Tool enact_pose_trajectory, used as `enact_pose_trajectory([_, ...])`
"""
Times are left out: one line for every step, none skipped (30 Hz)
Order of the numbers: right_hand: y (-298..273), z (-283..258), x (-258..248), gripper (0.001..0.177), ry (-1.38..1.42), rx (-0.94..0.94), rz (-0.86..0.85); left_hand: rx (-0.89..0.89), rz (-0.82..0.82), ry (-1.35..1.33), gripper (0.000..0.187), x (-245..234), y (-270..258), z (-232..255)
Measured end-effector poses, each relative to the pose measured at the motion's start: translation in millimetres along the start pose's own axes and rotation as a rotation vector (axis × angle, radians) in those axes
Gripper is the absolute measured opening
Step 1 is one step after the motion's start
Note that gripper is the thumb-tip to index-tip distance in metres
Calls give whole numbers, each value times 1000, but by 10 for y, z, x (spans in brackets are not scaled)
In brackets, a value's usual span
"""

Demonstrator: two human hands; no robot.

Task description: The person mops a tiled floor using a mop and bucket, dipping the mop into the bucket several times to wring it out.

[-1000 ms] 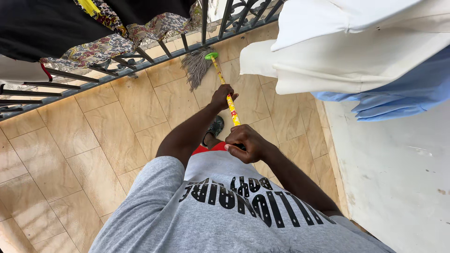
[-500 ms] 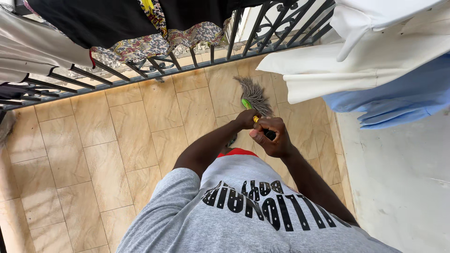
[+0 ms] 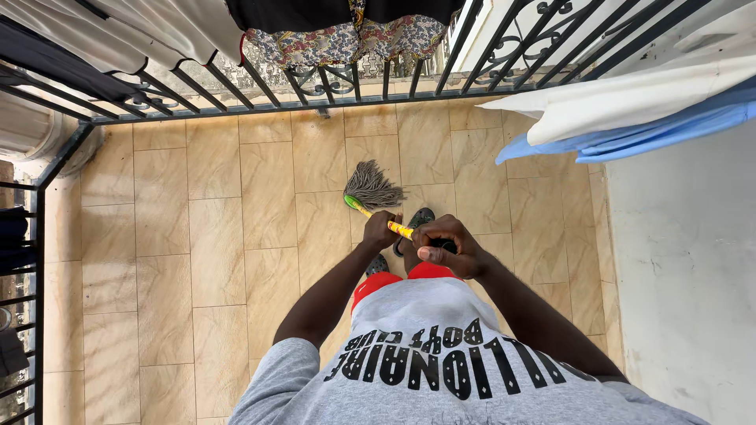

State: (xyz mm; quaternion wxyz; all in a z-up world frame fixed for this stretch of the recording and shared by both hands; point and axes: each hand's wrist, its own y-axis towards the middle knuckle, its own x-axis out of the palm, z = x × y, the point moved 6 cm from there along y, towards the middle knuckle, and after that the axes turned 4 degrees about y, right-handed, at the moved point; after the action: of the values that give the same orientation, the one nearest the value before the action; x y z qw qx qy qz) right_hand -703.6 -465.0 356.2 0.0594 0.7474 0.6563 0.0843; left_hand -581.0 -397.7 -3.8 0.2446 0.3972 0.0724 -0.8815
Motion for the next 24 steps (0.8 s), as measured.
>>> enact_pose_trajectory([-65, 15, 109, 38, 71, 20, -53, -116, -52, 31, 50, -1, -218, -99])
enact_pose_trajectory([-143, 47, 199, 37, 143, 41, -105, -124, -57, 31, 50, -28, -394, -136])
enact_pose_trajectory([-224, 95, 244, 37, 147, 46, -102, -210, -50, 17, 49, -56, -551, -212])
enact_pose_trajectory([-313, 214, 301, 36, 176, 123, -135, -296, -44, 4, 48, -80, -704, -283])
enact_pose_trajectory([-426, 348, 344, 35, 208, 202, -168, -302, -52, 2, 48, -85, -842, -298])
enact_pose_trajectory([-504, 474, 338, 35, 214, 209, -165, -311, -71, 5, 45, -75, -946, -321])
enact_pose_trajectory([-630, 639, 364, 33, 282, 287, -164, -326, -102, 5, 43, -23, -1120, -316])
enact_pose_trajectory([-788, 775, 374, 31, 351, 364, -162, -337, -122, -1, 43, 40, -1225, -311])
enact_pose_trajectory([-933, 852, 357, 31, 365, 378, -150, -251, -68, 48, 42, 64, -1241, -247])
enact_pose_trajectory([-1062, 896, 333, 20, 391, 369, -116, -163, -15, 96, 42, 114, -1308, -134])
enact_pose_trajectory([-1181, 900, 276, 11, 403, 349, -85, -159, -24, 91, 42, 219, -1334, -53])
enact_pose_trajectory([-1346, 864, 236, 11, 404, 353, -74, -156, -72, 73, 39, 346, -1373, 44])
enact_pose_trajectory([-1482, 786, 153, 7, 375, 326, -65, -156, -113, 57, 36, 460, -1371, 146])
enact_pose_trajectory([-1614, 691, 64, 6, 345, 299, -55, -155, -117, 55, 36, 565, -1322, 262])
enact_pose_trajectory([-1771, 598, -11, 6, 349, 306, -50, -209, -241, 37, 37, 768, -1296, 373])
enact_pose_trajectory([-1910, 432, -111, 4, 330, 202, -50, -263, -367, 20, 39, 971, -1268, 492])
enact_pose_trajectory([-2069, 239, -251, 5, 301, 100, -46, -256, -375, 9, 39, 1142, -1169, 674])
enact_pose_trajectory([-2230, 122, -366, 5, 294, 109, -36, -197, -368, 59, 39, 1298, -1058, 873])
enact_pose_trajectory([-2410, -25, -466, 4, 234, 63, -20, -146, -361, 101, 38, 1489, -1016, 1105])
enact_pose_trajectory([-2582, -165, -564, 4, 172, 17, -6, -148, -370, 83, 38, 1677, -982, 1297])
enact_pose_trajectory([-2733, -269, -673, 4, 166, 37, -6, -84, -356, 99, 39, 1843, -901, 1517])
enact_pose_trajectory([-2883, -359, -762, 12, 50, 73, -34, -21, -341, 114, 39, 2023, -815, 1746])
enact_pose_trajectory([-3041, -436, -836, 23, -60, 106, -63, -12, -355, 83, 39, 2234, -770, 1953])
enact_pose_trajectory([-3202, -528, -943, 23, -59, 123, -64, -4, -369, 52, 39, 2478, -714, 2174])
